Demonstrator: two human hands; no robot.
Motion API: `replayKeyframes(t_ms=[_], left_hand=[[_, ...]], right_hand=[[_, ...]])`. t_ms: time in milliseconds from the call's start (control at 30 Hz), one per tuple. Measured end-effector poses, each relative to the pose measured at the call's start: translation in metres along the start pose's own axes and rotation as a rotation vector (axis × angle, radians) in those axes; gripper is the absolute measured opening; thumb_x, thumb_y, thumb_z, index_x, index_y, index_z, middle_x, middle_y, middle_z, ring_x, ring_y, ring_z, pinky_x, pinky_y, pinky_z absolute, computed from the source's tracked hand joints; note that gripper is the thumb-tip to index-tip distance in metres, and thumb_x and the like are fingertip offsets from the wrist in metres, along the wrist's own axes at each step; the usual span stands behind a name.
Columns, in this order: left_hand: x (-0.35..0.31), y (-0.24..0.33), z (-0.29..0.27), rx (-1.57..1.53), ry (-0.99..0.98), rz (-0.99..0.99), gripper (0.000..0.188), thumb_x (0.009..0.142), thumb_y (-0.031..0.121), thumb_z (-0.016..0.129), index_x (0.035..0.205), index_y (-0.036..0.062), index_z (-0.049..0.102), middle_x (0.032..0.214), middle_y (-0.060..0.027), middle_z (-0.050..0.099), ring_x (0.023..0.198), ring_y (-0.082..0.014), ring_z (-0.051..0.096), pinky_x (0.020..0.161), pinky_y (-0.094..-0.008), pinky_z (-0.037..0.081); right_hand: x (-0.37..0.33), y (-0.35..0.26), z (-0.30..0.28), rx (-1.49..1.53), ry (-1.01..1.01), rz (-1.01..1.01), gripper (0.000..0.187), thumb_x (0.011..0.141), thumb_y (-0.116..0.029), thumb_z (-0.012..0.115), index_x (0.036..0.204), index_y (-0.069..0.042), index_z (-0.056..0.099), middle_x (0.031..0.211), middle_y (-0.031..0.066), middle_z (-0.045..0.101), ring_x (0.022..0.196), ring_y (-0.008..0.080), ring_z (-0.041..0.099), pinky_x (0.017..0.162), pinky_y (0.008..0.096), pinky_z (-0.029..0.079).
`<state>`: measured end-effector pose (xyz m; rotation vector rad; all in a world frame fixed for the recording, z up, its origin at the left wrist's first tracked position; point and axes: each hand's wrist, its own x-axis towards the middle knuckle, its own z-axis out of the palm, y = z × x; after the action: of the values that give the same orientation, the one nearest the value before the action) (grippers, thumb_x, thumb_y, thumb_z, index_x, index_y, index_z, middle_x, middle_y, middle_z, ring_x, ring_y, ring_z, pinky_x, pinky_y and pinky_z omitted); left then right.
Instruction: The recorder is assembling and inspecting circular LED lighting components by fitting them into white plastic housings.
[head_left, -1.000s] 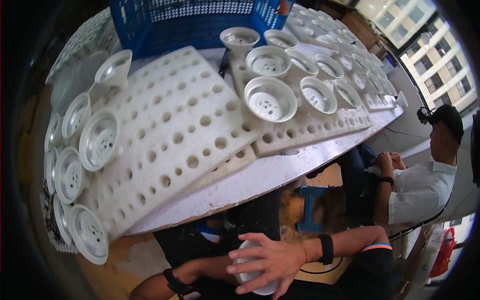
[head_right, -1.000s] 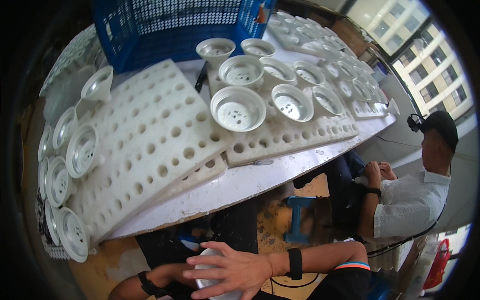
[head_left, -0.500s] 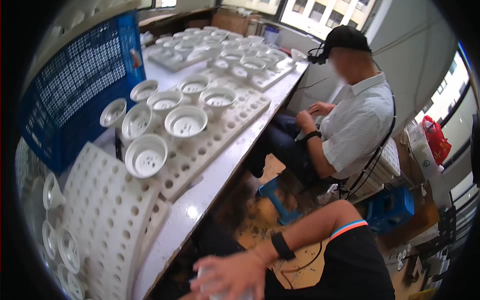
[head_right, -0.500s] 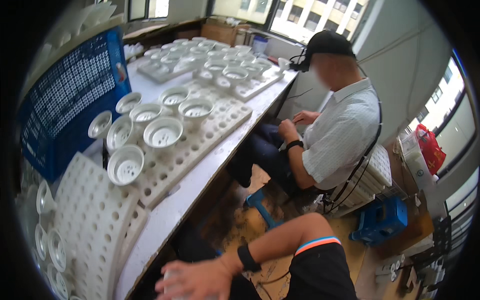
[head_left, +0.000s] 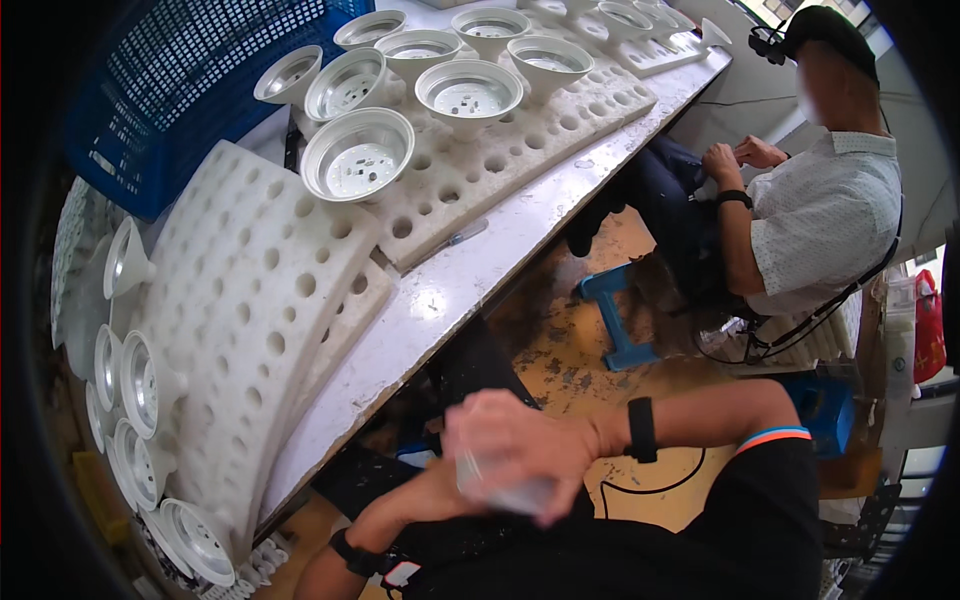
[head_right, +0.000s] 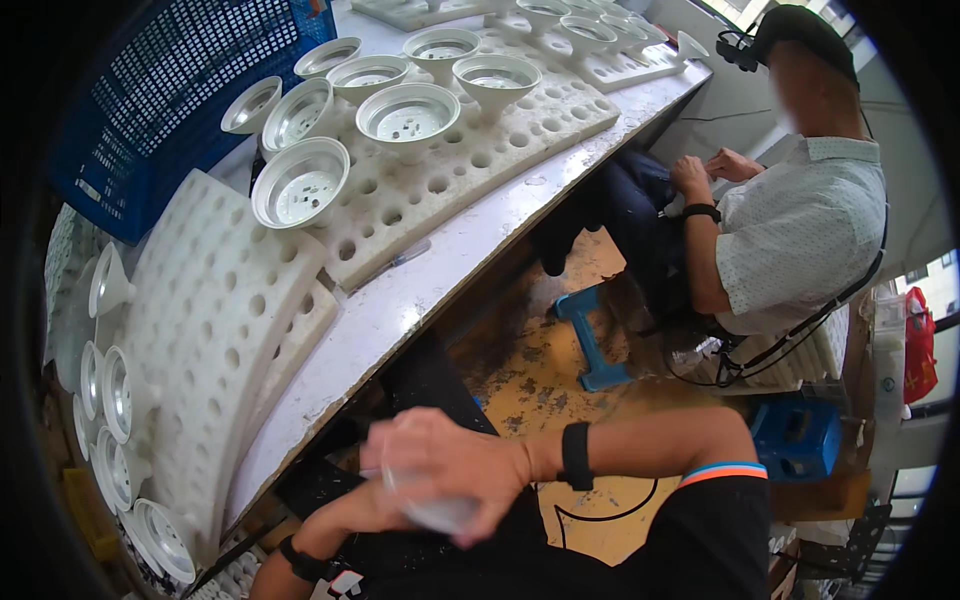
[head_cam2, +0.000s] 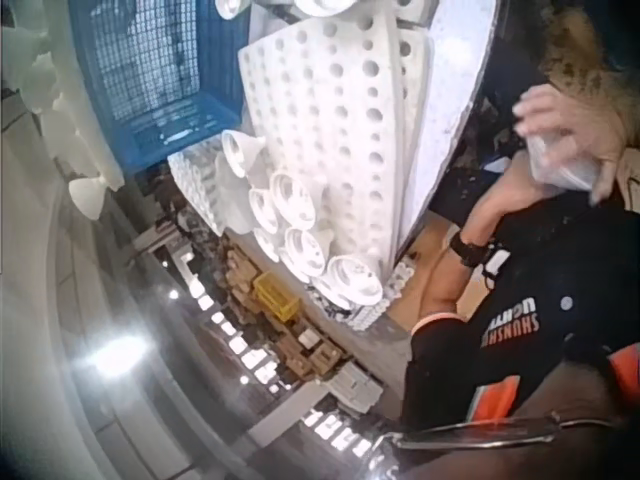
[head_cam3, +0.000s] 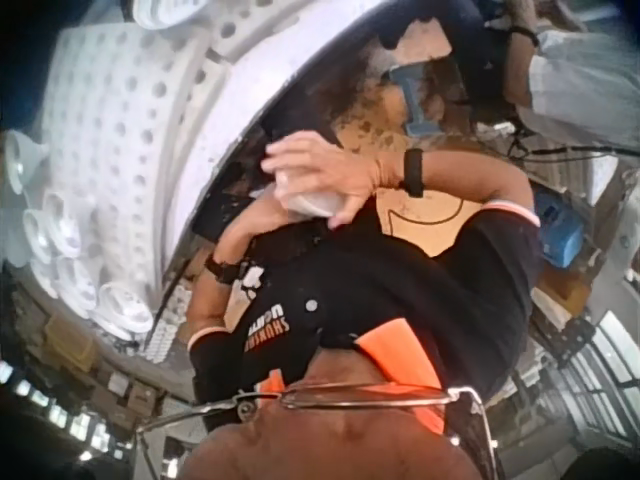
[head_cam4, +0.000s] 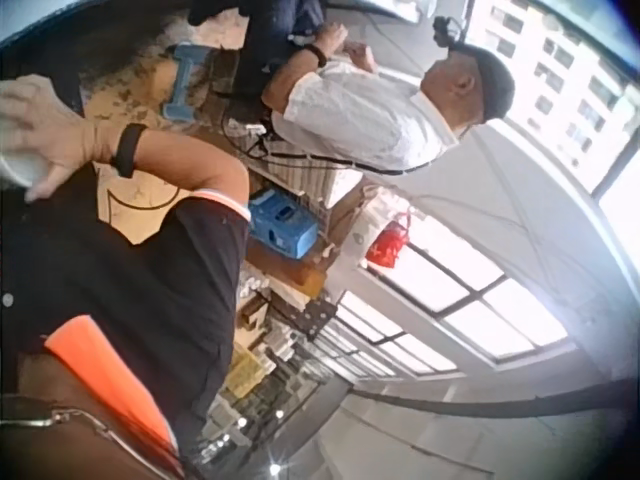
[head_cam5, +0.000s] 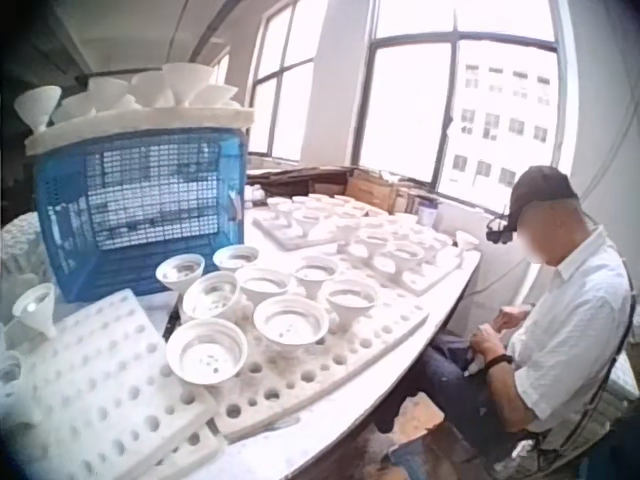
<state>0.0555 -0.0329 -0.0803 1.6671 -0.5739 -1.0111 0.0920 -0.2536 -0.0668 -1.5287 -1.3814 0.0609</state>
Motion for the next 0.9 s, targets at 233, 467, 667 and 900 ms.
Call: replayKeyframes(t_ms=[233,467,667,900], left_hand=[[0.009,0.012,-0.018,0.435,0.255,-0.175,0.037,0.077,0.011,0.069,0.112,0.0046,0.058,0.084,-0.0180,0.069,0.081,-0.0396,0.068,0.075,-0.0464,0.055],[0.014,-0.011,0.003,0.051,-0.065,0.004,0.048,0.078,0.019,0.074,0.121,0.0086,0.056,0.115,-0.0199,0.064,0.109,-0.0341,0.062,0.092,-0.0458,0.050],[0.030,0.004,-0.004,0.854,0.426,-0.121,0.028,0.070,0.008,0.070,0.090,0.0105,0.051,0.073,-0.0127,0.064,0.070,-0.0362,0.067,0.059,-0.0475,0.052],[0.023,-0.014,0.010,0.334,0.464,-0.298,0.034,0.073,0.010,0.072,0.105,0.0073,0.060,0.097,-0.0177,0.068,0.088,-0.0387,0.066,0.074,-0.0431,0.053]], right_hand=[[0.017,-0.030,0.035,-0.018,0.523,0.811,0.075,0.087,-0.043,0.057,0.148,-0.009,0.031,0.150,0.0194,0.030,0.139,0.0376,0.029,0.111,0.0484,0.024],[-0.012,-0.014,0.007,0.116,0.205,0.384,0.086,0.077,-0.053,0.065,0.148,-0.015,0.034,0.152,0.0183,0.030,0.140,0.0394,0.026,0.108,0.0514,0.026],[-0.011,-0.012,0.031,0.756,0.865,1.155,0.086,0.085,-0.044,0.064,0.151,-0.007,0.024,0.152,0.0187,0.027,0.141,0.0334,0.025,0.113,0.0399,0.024],[-0.046,-0.022,-0.002,0.689,0.338,1.093,0.089,0.083,-0.033,0.068,0.153,-0.010,0.019,0.154,0.0194,0.022,0.144,0.0318,0.022,0.115,0.0407,0.024]])
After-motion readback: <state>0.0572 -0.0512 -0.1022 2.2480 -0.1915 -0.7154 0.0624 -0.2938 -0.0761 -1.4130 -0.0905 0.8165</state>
